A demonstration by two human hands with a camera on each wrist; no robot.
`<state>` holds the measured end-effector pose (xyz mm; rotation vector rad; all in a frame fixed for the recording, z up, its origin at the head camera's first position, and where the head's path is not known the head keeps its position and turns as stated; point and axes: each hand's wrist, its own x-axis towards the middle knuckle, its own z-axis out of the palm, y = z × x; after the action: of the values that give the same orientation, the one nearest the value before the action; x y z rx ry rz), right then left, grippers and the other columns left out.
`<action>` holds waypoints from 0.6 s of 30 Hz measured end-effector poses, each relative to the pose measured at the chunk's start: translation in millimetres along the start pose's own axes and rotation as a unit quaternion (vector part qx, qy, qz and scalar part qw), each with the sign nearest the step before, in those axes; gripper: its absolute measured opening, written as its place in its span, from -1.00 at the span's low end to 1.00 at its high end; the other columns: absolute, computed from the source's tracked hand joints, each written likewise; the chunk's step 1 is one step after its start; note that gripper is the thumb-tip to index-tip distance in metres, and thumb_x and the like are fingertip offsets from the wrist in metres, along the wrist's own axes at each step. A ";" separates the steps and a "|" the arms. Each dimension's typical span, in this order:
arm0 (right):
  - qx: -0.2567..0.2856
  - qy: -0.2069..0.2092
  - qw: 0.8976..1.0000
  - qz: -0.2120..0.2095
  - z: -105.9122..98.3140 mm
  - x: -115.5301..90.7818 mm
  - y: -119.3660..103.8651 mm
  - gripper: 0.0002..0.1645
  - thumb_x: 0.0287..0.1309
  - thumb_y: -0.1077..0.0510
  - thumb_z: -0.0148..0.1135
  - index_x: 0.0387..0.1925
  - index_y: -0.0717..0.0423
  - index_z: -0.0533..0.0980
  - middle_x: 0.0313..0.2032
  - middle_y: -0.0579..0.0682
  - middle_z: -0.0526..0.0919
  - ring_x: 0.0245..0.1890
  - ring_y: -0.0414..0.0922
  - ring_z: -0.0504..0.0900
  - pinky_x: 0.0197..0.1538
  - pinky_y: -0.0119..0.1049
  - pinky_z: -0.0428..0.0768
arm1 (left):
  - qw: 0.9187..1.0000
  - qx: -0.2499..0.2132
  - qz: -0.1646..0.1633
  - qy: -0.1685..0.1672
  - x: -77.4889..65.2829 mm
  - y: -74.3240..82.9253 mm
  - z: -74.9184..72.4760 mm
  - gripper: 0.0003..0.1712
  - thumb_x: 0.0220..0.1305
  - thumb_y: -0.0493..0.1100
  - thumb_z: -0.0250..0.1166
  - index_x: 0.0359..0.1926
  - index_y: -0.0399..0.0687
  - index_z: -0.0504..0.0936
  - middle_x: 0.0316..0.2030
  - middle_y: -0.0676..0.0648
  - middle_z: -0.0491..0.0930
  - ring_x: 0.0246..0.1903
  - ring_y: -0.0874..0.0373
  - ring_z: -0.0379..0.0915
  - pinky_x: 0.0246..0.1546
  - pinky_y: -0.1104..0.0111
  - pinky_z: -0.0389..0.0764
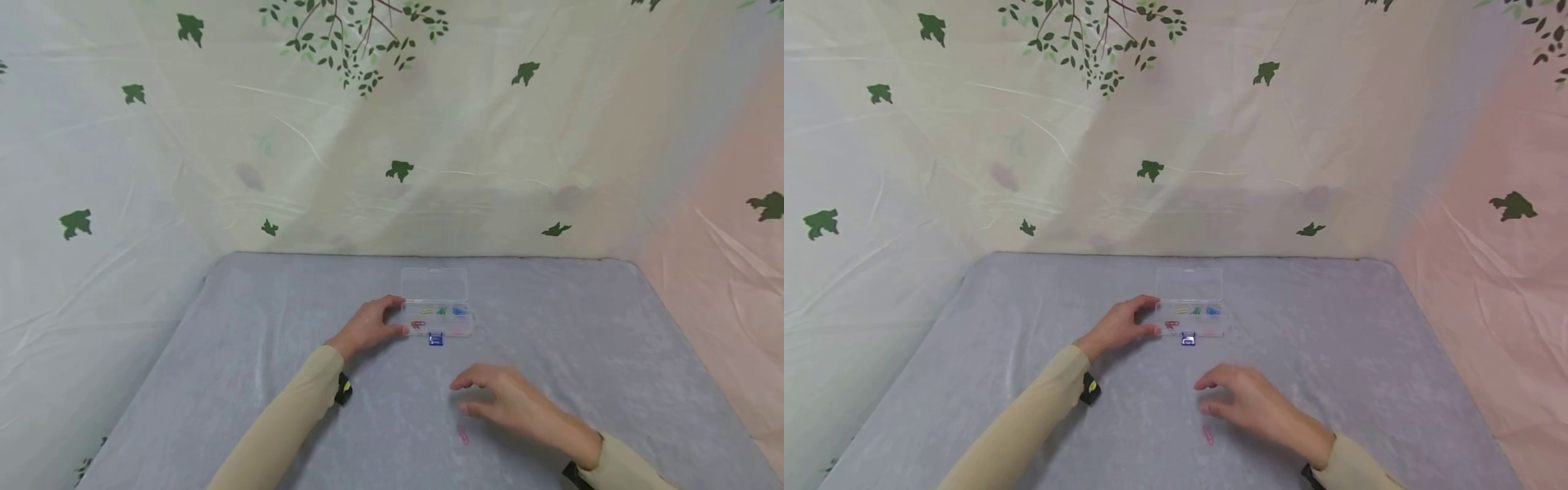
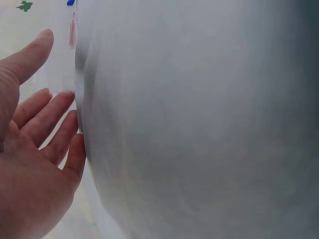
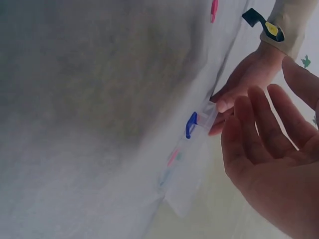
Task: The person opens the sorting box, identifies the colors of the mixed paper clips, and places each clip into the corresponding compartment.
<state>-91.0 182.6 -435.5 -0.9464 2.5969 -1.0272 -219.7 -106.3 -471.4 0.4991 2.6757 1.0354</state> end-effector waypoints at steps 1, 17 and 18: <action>0.006 -0.007 1.000 -0.003 0.5 -0.9 0.4 -0.70 0.22 0.12 0.50 -0.01 -0.01 0.70 -0.06 -0.19 0.74 -0.03 -0.17 0.69 -0.02 -0.13 0.71 | 1.000 0.000 0.000 0.000 -0.2 0.1 0.0 -0.25 0.31 -0.03 0.49 0.43 -0.11 0.46 0.36 -0.16 0.50 0.39 -0.08 0.36 0.44 0.06 0.33; 0.051 -0.157 0.983 -0.075 7.2 -1.8 18.1 -0.73 0.34 -0.02 0.39 0.05 -0.17 0.68 -0.01 -0.36 0.68 0.04 -0.34 0.59 0.11 -0.25 0.60 | 1.000 0.005 0.001 0.000 0.7 1.3 0.1 -0.25 0.30 -0.03 0.50 0.42 -0.13 0.46 0.36 -0.17 0.50 0.39 -0.09 0.36 0.45 0.07 0.32; 0.048 -0.165 0.982 -0.073 7.6 -1.4 18.9 -0.72 0.34 -0.02 0.39 0.05 -0.18 0.68 -0.01 -0.37 0.68 0.04 -0.35 0.59 0.11 -0.25 0.59 | 1.000 0.005 0.001 0.000 0.8 1.0 0.2 -0.25 0.30 -0.03 0.50 0.42 -0.13 0.46 0.36 -0.17 0.50 0.39 -0.09 0.36 0.45 0.07 0.32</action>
<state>-96.3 189.8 -453.9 -1.1850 2.2173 -0.9274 -220.1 -105.1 -471.0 0.5038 2.6829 1.0230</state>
